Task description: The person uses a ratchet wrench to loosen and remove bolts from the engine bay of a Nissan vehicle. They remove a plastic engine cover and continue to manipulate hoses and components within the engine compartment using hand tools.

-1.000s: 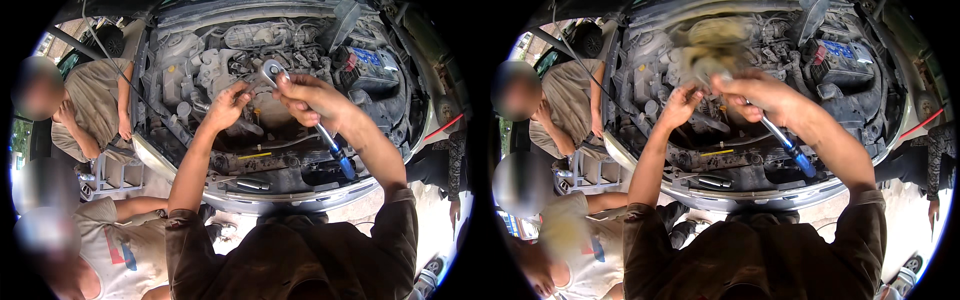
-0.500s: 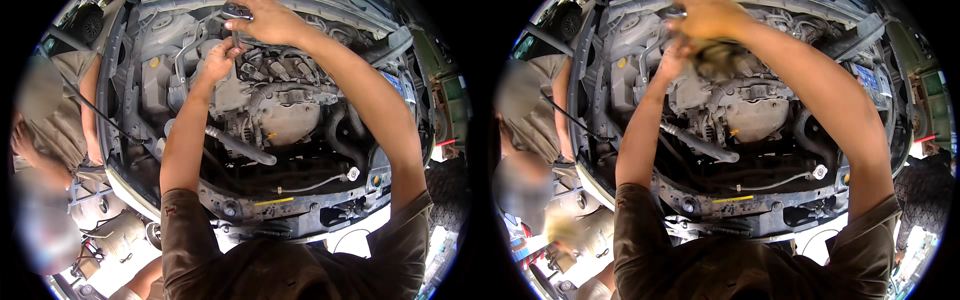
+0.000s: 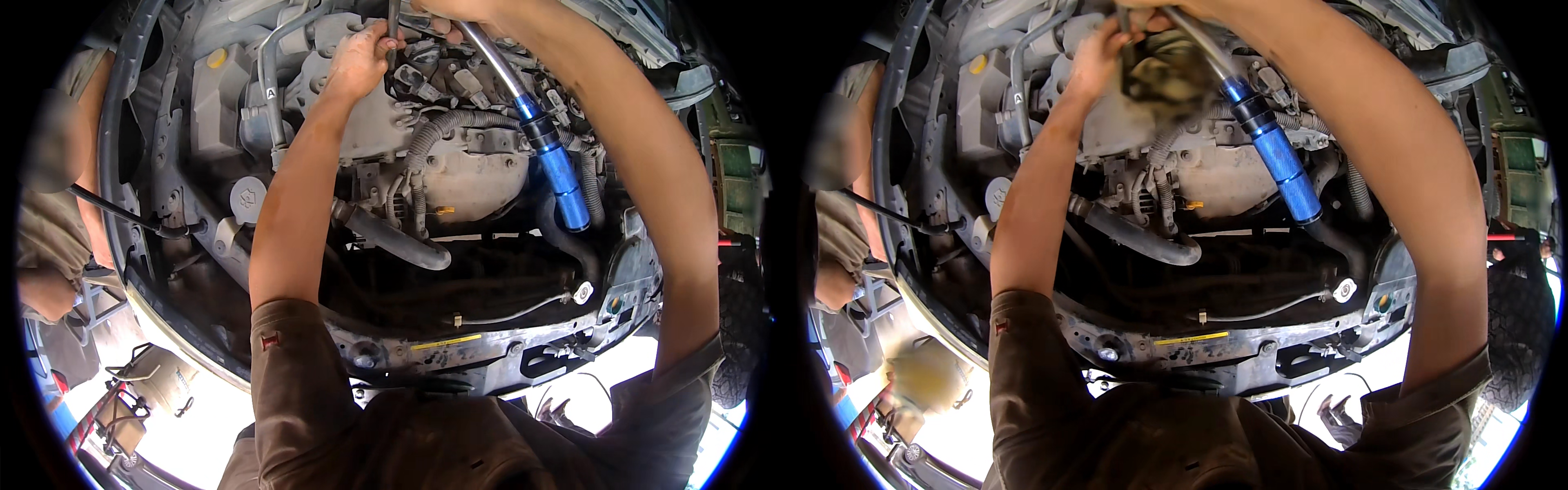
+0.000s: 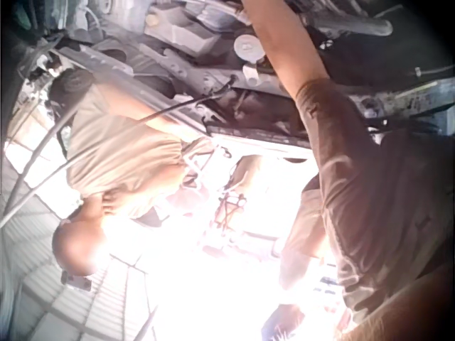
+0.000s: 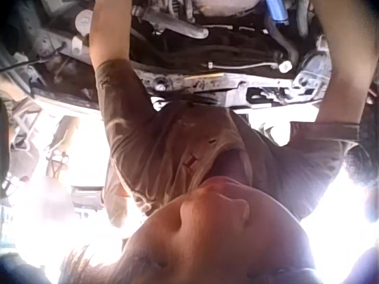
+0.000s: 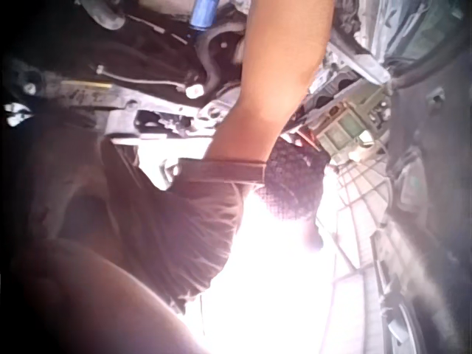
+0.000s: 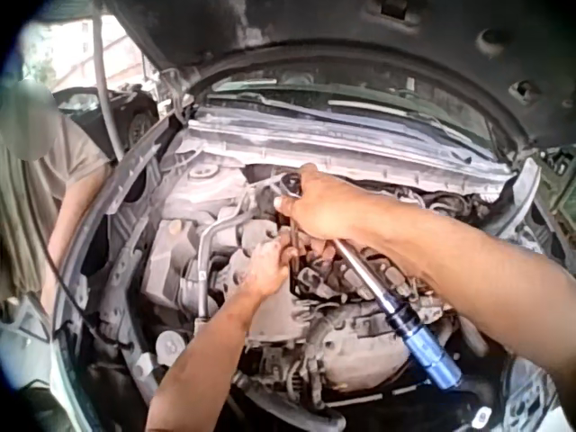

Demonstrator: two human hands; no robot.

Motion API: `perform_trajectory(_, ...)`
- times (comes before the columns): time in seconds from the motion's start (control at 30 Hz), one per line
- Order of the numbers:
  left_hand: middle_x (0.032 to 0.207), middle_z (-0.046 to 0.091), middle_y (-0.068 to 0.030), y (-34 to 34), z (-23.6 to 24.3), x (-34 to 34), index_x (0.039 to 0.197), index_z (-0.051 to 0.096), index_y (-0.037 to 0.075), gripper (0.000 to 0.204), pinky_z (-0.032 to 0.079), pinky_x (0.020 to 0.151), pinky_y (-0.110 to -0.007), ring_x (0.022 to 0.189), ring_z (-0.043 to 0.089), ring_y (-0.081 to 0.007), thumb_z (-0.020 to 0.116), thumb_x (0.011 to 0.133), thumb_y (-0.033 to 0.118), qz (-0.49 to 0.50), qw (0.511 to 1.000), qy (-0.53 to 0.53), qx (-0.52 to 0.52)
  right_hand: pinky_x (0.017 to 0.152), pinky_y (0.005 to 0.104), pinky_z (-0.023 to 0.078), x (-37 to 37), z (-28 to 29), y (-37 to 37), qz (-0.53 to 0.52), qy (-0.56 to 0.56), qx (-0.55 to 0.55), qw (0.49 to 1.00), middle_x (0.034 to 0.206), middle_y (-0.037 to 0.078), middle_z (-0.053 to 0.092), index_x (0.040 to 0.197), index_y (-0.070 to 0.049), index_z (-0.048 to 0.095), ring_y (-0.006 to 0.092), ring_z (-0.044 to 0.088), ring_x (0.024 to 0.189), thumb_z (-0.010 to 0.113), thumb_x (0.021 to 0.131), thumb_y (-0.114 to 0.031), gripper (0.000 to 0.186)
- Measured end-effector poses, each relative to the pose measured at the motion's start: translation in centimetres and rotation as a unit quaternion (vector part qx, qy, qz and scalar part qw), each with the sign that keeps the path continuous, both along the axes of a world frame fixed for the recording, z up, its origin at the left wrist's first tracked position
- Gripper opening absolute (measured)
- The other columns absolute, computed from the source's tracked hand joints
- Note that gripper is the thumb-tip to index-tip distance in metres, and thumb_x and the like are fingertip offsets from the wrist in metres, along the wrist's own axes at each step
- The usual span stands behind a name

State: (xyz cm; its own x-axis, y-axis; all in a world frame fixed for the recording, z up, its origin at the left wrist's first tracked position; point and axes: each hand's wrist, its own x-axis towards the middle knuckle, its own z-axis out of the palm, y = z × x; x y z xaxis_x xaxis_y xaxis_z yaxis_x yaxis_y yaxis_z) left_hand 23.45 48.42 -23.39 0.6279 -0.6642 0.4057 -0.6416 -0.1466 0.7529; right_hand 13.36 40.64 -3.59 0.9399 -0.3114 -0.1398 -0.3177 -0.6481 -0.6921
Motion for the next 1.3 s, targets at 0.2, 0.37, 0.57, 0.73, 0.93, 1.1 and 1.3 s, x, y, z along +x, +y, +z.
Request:
perform_trajectory(0.2, 0.097, 0.071, -0.0103, -0.6, -0.9, 0.1, 0.106, 0.061, 0.015, 0.014, 0.051, 0.079, -0.048, 0.093, 0.064, -0.0368, 0.055, 0.094, 0.017, 0.039, 0.993, -0.097, 0.063, 0.043, 0.0368, 0.049, -0.9, -0.5, -0.1, -0.049, 0.006, 0.182, 0.982, 0.062, 0.008, 0.051, 0.110, 0.001, 0.052, 0.0200, 0.052, 0.049, 0.053, 0.099, -0.023, 0.026)
perform_trajectory(0.37, 0.100, 0.063, -0.0235, 1.0, -0.1, 0.4, 0.101, 0.060, 0.002, 0.014, 0.047, 0.081, -0.048, 0.099, 0.059, -0.0434, 0.059, 0.090, 0.012, -0.022, 0.990, -0.138, -0.010, 0.055, 0.0401, 0.052, 1.2, -2.2, 0.4, -0.057, -0.003, 0.095, 0.994, 0.078, 0.017, 0.058, 0.112, 0.006, 0.054, 0.0284, 0.059, 0.063, 0.056, 0.096, -0.030, 0.040)
perform_trajectory(0.57, 0.093, 0.062, -0.0234, 1.2, -0.4, 0.3, 0.096, 0.058, 0.002, 0.014, 0.047, 0.079, -0.050, 0.092, 0.058, -0.0454, 0.057, 0.091, 0.015, -0.004, 0.992, -0.121, -0.033, 0.069, 0.0441, 0.055, 3.0, -2.8, -0.2, -0.051, -0.014, -0.131, 0.990, 0.097, 0.028, 0.065, 0.115, 0.012, 0.057, 0.0385, 0.067, 0.080, 0.060, 0.092, -0.038, 0.056)
perform_trajectory(0.73, 0.091, 0.063, -0.0239, 0.6, -0.7, 0.4, 0.095, 0.058, 0.003, 0.015, 0.047, 0.078, -0.052, 0.091, 0.059, -0.0462, 0.057, 0.091, 0.017, 0.009, 0.992, -0.125, 0.007, 0.092, 0.0468, 0.049, 1.8, -4.7, -3.2, -0.015, -0.098, -0.340, 0.935, 0.112, 0.035, 0.061, 0.113, 0.014, 0.058, 0.0454, 0.061, 0.106, 0.056, 0.091, -0.047, 0.065)
perform_trajectory(0.93, 0.091, 0.063, -0.0244, 0.6, -1.2, 0.4, 0.096, 0.056, 0.003, 0.015, 0.047, 0.075, -0.053, 0.089, 0.058, -0.0478, 0.056, 0.092, 0.018, 0.020, 0.991, -0.129, 0.010, 0.094, 0.0453, 0.048, 2.0, -3.7, -3.5, 0.037, -0.051, -0.394, 0.917, 0.111, 0.034, 0.062, 0.113, 0.012, 0.059, 0.0433, 0.061, 0.108, 0.057, 0.091, -0.047, 0.063)
perform_trajectory(1.1, 0.091, 0.063, -0.0243, 0.3, -0.7, 0.6, 0.097, 0.055, 0.003, 0.016, 0.047, 0.075, -0.054, 0.090, 0.059, -0.0479, 0.056, 0.091, 0.017, 0.001, 0.992, -0.124, 0.022, 0.093, 0.0452, 0.049, 1.7, -4.3, -4.4, 0.050, -0.091, -0.431, 0.896, 0.112, 0.031, 0.063, 0.113, 0.011, 0.059, 0.0425, 0.061, 0.108, 0.060, 0.089, -0.047, 0.063)
perform_trajectory(1.3, 0.092, 0.063, -0.0236, 0.3, -1.0, 0.9, 0.096, 0.054, 0.004, 0.014, 0.047, 0.075, -0.054, 0.090, 0.060, -0.0470, 0.056, 0.090, 0.017, 0.010, 0.992, -0.124, 0.028, 0.088, 0.0458, 0.051, 1.3, -3.3, -3.9, 0.075, -0.050, -0.405, 0.910, 0.105, 0.031, 0.065, 0.115, 0.009, 0.057, 0.0438, 0.063, 0.103, 0.065, 0.088, -0.044, 0.060)
